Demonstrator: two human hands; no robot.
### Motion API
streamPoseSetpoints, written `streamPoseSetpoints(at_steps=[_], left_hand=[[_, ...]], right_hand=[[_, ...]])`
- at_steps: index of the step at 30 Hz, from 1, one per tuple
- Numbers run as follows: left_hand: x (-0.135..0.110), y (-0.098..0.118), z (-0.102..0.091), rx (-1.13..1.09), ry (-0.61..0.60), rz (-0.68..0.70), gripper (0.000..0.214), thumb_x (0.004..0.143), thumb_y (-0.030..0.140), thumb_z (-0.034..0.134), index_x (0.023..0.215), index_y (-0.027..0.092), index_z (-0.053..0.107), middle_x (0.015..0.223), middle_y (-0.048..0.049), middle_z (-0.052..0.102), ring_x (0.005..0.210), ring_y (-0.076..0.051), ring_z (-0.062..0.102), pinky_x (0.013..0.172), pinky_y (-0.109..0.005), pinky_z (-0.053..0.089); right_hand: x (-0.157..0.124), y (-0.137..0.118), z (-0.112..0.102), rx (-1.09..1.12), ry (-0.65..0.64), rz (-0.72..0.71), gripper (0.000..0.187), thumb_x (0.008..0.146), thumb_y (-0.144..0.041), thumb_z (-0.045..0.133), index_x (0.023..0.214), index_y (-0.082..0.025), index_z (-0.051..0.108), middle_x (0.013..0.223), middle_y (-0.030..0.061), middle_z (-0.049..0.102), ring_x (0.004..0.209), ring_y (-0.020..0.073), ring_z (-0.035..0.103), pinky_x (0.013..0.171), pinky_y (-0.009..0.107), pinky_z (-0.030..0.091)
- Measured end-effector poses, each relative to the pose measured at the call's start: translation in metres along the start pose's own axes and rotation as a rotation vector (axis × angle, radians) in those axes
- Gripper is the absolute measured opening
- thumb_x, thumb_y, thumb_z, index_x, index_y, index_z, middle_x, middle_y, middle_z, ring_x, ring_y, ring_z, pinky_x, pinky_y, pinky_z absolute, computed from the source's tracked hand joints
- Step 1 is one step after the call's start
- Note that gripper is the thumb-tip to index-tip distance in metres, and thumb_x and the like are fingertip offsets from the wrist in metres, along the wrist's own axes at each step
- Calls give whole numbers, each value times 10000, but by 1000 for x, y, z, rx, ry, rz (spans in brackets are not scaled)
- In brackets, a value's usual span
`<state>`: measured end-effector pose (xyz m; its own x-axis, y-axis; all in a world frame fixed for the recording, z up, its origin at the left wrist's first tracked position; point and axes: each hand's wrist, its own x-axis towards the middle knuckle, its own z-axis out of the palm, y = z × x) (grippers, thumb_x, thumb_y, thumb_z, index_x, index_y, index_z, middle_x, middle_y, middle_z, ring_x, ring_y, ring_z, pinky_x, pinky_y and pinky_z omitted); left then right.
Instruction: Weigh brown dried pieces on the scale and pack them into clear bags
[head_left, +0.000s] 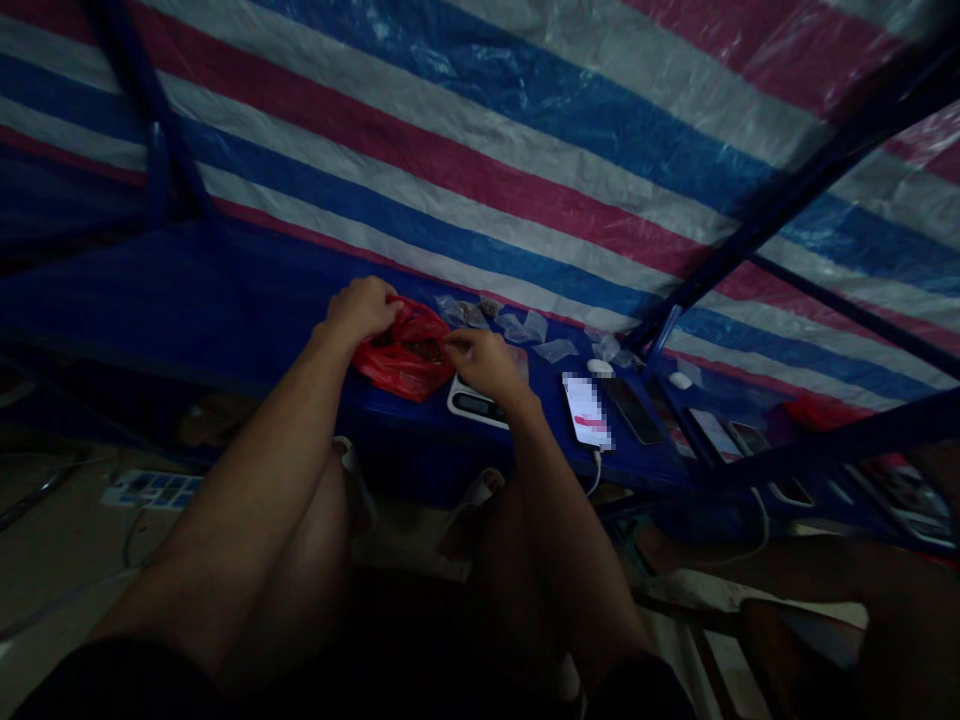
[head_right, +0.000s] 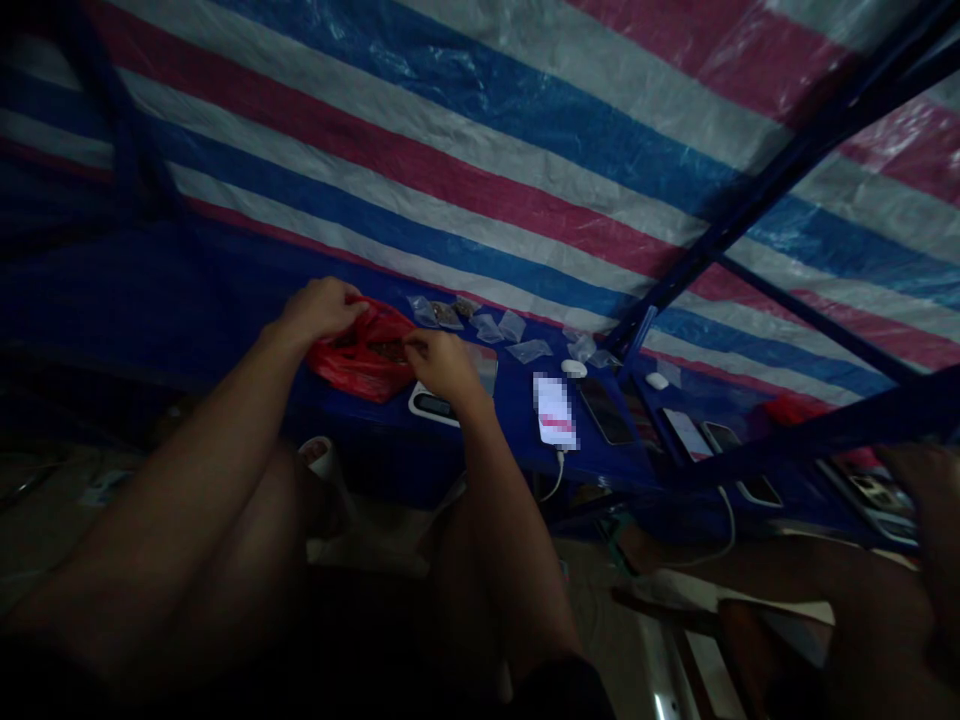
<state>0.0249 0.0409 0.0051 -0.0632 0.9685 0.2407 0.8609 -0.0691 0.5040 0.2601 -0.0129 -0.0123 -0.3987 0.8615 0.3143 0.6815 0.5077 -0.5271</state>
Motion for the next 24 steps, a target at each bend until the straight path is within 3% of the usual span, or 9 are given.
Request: streamPoseSetpoints(at_steps=[5,9,14,19,21,24], left_hand=[[3,20,-10,-157,189,65,300,963,406,635,1089,196,806,1062,-133,817,1089,-318,715,974,-397,528],[-4,38,-23,-258,229,143,319,999,431,598,1090,208,806,1084,-113,819,1071,-293,709,958,-374,522],[-12,35,-16,-199,176,105,284,976,387,663,1155,201,780,1176,-132,790,1151,-333,696,1033,-435,515],[-26,50,-30,-107,331,221,387,941,349,719,1287,177,722,1389,-162,705,1335,-355,609,1159,-467,470],[-30,56,-38,-114,261,304,292,964,316,664,1202,173,754,1258,-148,761,1206,-324,679,1079,-437,516],[-27,49,-34,-32,-63,337,177,894,231,649,982,200,800,970,-103,815,913,-275,736,867,-373,557]], right_hand=[[-6,-17,6,-143,-198,-42,291,1019,-180,616,1196,-226,842,1171,90,851,1108,260,790,985,332,540],[-5,-23,6,-239,-195,-10,248,1052,-253,624,1180,-222,835,1155,113,848,1133,289,779,975,346,527],[1,-23,12,-204,-140,8,230,1043,-233,649,1213,-183,797,1209,144,817,1127,286,761,988,352,534],[13,-28,25,-142,-119,-89,278,1003,-181,673,1266,-129,749,1311,189,770,1233,303,717,1076,380,527],[17,-29,29,-151,-158,-72,305,982,-178,696,1278,-119,743,1313,207,770,1228,318,724,1073,395,535],[23,-27,31,-156,-228,-20,293,983,-168,683,1263,-122,757,1269,200,799,1169,314,754,1017,379,554]])
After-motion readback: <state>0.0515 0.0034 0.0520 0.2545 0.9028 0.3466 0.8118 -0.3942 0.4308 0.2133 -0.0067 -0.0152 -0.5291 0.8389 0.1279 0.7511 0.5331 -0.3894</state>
